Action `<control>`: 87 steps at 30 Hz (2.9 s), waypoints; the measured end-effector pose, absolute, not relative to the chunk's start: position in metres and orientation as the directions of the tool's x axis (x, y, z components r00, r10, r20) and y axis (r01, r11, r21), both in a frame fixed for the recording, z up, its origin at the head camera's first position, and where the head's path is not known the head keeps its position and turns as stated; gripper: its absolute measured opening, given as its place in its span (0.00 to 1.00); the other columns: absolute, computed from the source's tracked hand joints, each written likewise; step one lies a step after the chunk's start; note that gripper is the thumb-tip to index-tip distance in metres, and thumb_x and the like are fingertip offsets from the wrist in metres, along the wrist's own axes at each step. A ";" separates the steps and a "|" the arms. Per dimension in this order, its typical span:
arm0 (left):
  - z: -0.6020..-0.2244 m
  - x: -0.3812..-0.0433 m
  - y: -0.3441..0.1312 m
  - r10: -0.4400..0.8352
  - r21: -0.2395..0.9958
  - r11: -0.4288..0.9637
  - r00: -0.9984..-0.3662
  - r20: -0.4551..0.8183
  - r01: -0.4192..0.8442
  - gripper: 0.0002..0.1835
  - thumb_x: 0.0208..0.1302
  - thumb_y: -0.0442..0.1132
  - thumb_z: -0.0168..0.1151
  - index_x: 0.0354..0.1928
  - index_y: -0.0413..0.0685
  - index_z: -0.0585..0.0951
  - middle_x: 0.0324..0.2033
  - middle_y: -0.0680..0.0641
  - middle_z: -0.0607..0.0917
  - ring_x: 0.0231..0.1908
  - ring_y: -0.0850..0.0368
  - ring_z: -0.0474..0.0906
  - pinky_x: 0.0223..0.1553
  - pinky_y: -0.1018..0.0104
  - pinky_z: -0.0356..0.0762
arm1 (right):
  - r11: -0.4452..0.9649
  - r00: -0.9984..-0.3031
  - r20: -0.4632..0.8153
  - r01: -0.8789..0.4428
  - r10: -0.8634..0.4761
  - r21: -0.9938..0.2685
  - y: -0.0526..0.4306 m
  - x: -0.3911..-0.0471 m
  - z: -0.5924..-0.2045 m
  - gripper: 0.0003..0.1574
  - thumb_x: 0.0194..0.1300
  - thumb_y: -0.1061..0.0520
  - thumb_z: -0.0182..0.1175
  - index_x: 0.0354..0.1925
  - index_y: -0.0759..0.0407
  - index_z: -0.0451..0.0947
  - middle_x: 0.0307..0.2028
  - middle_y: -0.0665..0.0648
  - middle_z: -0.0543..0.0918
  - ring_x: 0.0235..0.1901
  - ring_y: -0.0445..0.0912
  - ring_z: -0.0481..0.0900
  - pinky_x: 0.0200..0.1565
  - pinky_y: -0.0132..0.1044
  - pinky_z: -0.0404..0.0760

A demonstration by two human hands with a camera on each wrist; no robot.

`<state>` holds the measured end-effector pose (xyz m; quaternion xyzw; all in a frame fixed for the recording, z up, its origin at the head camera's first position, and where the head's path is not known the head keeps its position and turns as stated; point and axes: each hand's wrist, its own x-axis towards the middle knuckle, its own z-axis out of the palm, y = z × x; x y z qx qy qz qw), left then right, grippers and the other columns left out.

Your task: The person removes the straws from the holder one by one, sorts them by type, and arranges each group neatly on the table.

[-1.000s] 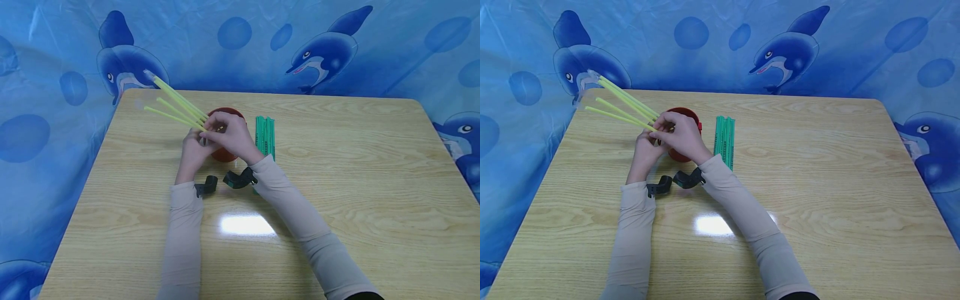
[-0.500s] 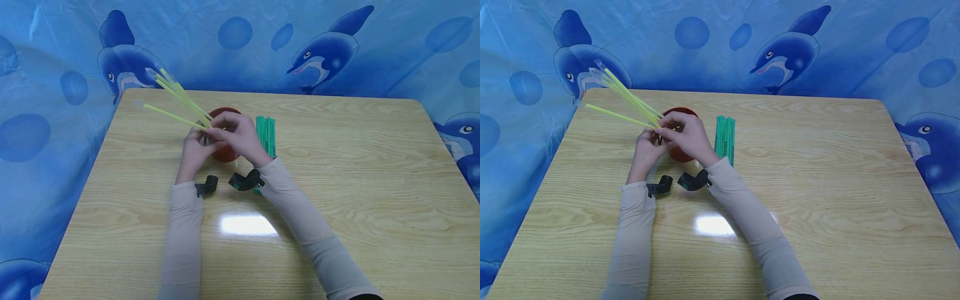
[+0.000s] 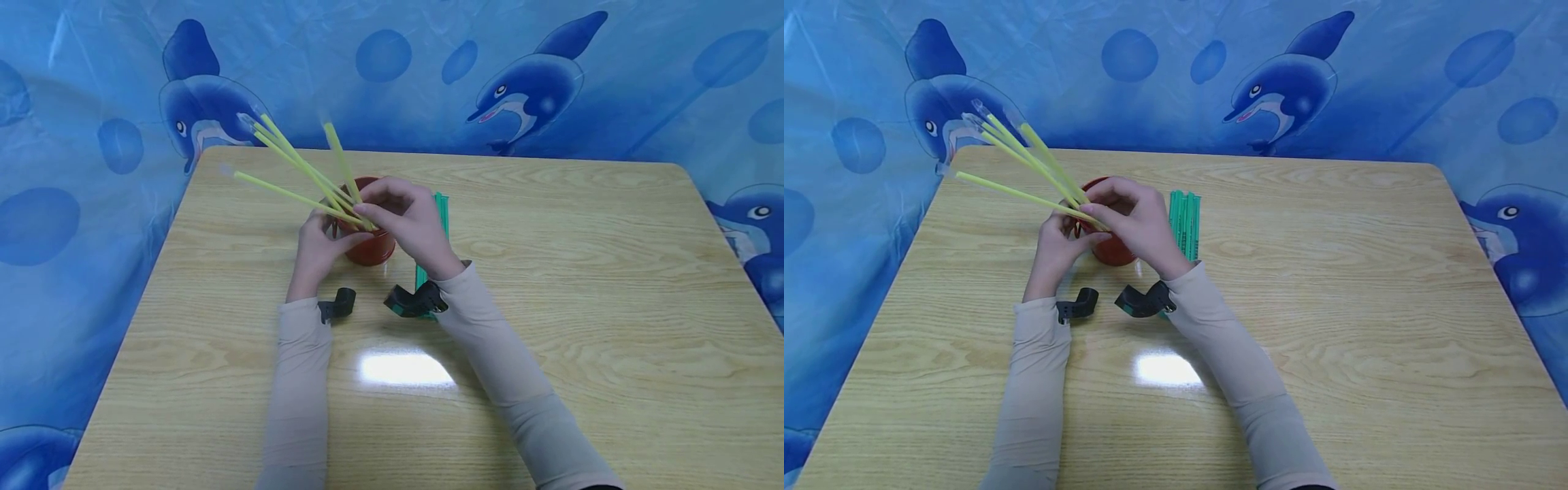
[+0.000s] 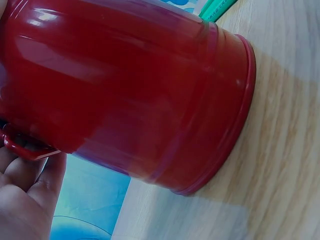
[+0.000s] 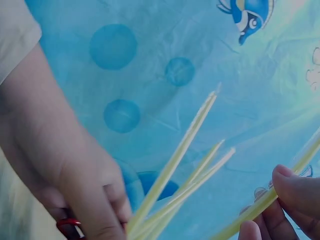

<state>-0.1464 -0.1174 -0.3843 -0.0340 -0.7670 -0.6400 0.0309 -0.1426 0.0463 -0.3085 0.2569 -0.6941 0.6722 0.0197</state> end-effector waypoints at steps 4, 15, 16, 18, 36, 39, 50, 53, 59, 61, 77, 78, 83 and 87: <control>-0.385 -0.146 -0.118 0.014 0.981 0.181 -0.998 0.067 0.068 0.36 0.49 0.43 0.74 0.62 0.54 0.71 0.59 0.52 0.73 0.64 0.58 0.63 0.63 0.58 0.64 | -0.066 -0.858 0.402 -0.403 -0.319 -0.913 0.050 -0.138 -0.303 0.07 0.62 0.68 0.60 0.39 0.72 0.79 0.32 0.57 0.82 0.32 0.62 0.78 0.34 0.49 0.79; -0.384 -0.146 -0.117 0.006 0.985 0.163 -0.999 0.049 0.049 0.39 0.48 0.43 0.75 0.64 0.54 0.69 0.61 0.52 0.72 0.65 0.58 0.61 0.64 0.60 0.63 | -0.078 -0.843 0.474 -0.471 -0.254 -0.879 0.062 -0.128 -0.291 0.05 0.61 0.71 0.59 0.37 0.73 0.78 0.35 0.62 0.82 0.32 0.55 0.80 0.37 0.40 0.82; -0.384 -0.146 -0.117 0.006 0.986 0.158 -0.999 0.048 0.048 0.39 0.48 0.42 0.75 0.64 0.53 0.68 0.61 0.51 0.72 0.65 0.58 0.62 0.64 0.61 0.63 | -0.079 -0.840 0.482 -0.478 -0.248 -0.875 0.063 -0.128 -0.290 0.05 0.61 0.71 0.59 0.37 0.73 0.78 0.35 0.62 0.82 0.32 0.55 0.80 0.37 0.40 0.81; -0.384 -0.146 -0.117 0.004 0.988 0.148 -0.999 0.044 0.044 0.40 0.48 0.42 0.75 0.65 0.52 0.68 0.61 0.51 0.72 0.65 0.57 0.62 0.63 0.62 0.63 | -0.078 -0.834 0.499 -0.495 -0.235 -0.865 0.066 -0.128 -0.289 0.05 0.61 0.72 0.59 0.37 0.73 0.78 0.35 0.61 0.82 0.33 0.55 0.79 0.37 0.40 0.81; -0.383 -0.146 -0.117 0.006 0.991 0.130 -0.999 0.037 0.037 0.40 0.48 0.38 0.75 0.65 0.49 0.68 0.61 0.49 0.71 0.65 0.57 0.61 0.62 0.64 0.64 | -0.106 -0.790 0.610 -0.603 -0.060 -0.791 0.092 -0.131 -0.286 0.06 0.61 0.72 0.58 0.38 0.77 0.77 0.36 0.54 0.85 0.38 0.50 0.83 0.46 0.43 0.81; -0.383 -0.145 -0.116 0.007 0.990 0.132 -0.999 0.042 0.043 0.40 0.48 0.38 0.75 0.65 0.49 0.68 0.61 0.49 0.72 0.65 0.57 0.62 0.62 0.64 0.65 | -0.135 -0.789 0.614 -0.606 -0.029 -0.784 0.097 -0.132 -0.287 0.05 0.61 0.72 0.57 0.36 0.72 0.79 0.35 0.54 0.85 0.37 0.49 0.83 0.43 0.40 0.81; -0.382 -0.144 -0.116 0.005 0.992 0.118 -0.999 0.036 0.037 0.41 0.49 0.38 0.74 0.66 0.49 0.66 0.62 0.48 0.71 0.65 0.56 0.63 0.62 0.63 0.66 | -0.289 -0.805 0.584 -0.586 0.105 -0.757 0.114 -0.135 -0.287 0.12 0.60 0.78 0.53 0.34 0.68 0.81 0.33 0.58 0.85 0.38 0.52 0.81 0.45 0.40 0.80; -0.381 -0.144 -0.116 0.005 0.992 0.120 -0.999 0.034 0.035 0.41 0.49 0.37 0.74 0.66 0.48 0.66 0.62 0.48 0.71 0.64 0.57 0.63 0.62 0.63 0.66 | -0.314 -0.816 0.559 -0.575 0.150 -0.755 0.121 -0.134 -0.287 0.11 0.61 0.77 0.53 0.35 0.69 0.80 0.33 0.60 0.84 0.38 0.53 0.80 0.45 0.40 0.80; -0.380 -0.144 -0.116 0.003 0.993 0.113 -1.000 0.029 0.030 0.41 0.49 0.37 0.74 0.66 0.48 0.66 0.62 0.48 0.71 0.64 0.56 0.63 0.61 0.64 0.66 | -0.334 -0.847 0.492 -0.532 0.201 -0.778 0.141 -0.138 -0.296 0.06 0.61 0.74 0.56 0.34 0.71 0.80 0.32 0.62 0.83 0.37 0.54 0.80 0.45 0.39 0.80; -0.381 -0.144 -0.116 0.004 0.993 0.112 -0.999 0.032 0.032 0.42 0.49 0.37 0.74 0.66 0.48 0.66 0.62 0.48 0.71 0.64 0.55 0.63 0.61 0.64 0.67 | -0.345 -0.860 0.469 -0.511 0.202 -0.788 0.147 -0.139 -0.300 0.07 0.61 0.75 0.56 0.34 0.71 0.80 0.32 0.62 0.83 0.37 0.53 0.79 0.45 0.38 0.80; -0.382 -0.145 -0.116 0.002 0.992 0.119 -0.999 0.037 0.037 0.42 0.49 0.38 0.75 0.66 0.48 0.66 0.62 0.48 0.71 0.65 0.56 0.63 0.61 0.63 0.66 | -0.307 -0.905 0.364 -0.418 0.221 -0.855 0.196 -0.145 -0.324 0.03 0.58 0.73 0.60 0.33 0.77 0.78 0.31 0.62 0.83 0.33 0.50 0.80 0.40 0.35 0.81; -0.382 -0.145 -0.116 0.002 0.993 0.115 -0.999 0.039 0.039 0.42 0.49 0.37 0.75 0.66 0.48 0.66 0.62 0.48 0.71 0.64 0.56 0.63 0.61 0.63 0.66 | -0.311 -0.914 0.347 -0.400 0.213 -0.862 0.198 -0.145 -0.324 0.04 0.58 0.73 0.61 0.33 0.77 0.78 0.31 0.63 0.83 0.32 0.50 0.80 0.40 0.35 0.81; -0.381 -0.145 -0.116 0.003 0.993 0.107 -0.999 0.046 0.046 0.41 0.49 0.37 0.75 0.66 0.49 0.66 0.61 0.48 0.71 0.64 0.55 0.63 0.62 0.62 0.66 | -0.207 -0.949 0.278 -0.304 0.147 -0.930 0.207 -0.146 -0.330 0.06 0.57 0.70 0.63 0.34 0.76 0.80 0.30 0.59 0.84 0.30 0.46 0.80 0.37 0.33 0.81; -0.381 -0.144 -0.116 0.005 0.992 0.116 -0.999 0.042 0.042 0.42 0.49 0.37 0.75 0.67 0.49 0.66 0.62 0.48 0.71 0.65 0.55 0.63 0.62 0.61 0.65 | -0.093 -0.973 0.209 -0.218 0.093 -0.972 0.212 -0.152 -0.340 0.05 0.57 0.68 0.65 0.34 0.71 0.82 0.29 0.56 0.84 0.30 0.45 0.80 0.34 0.31 0.81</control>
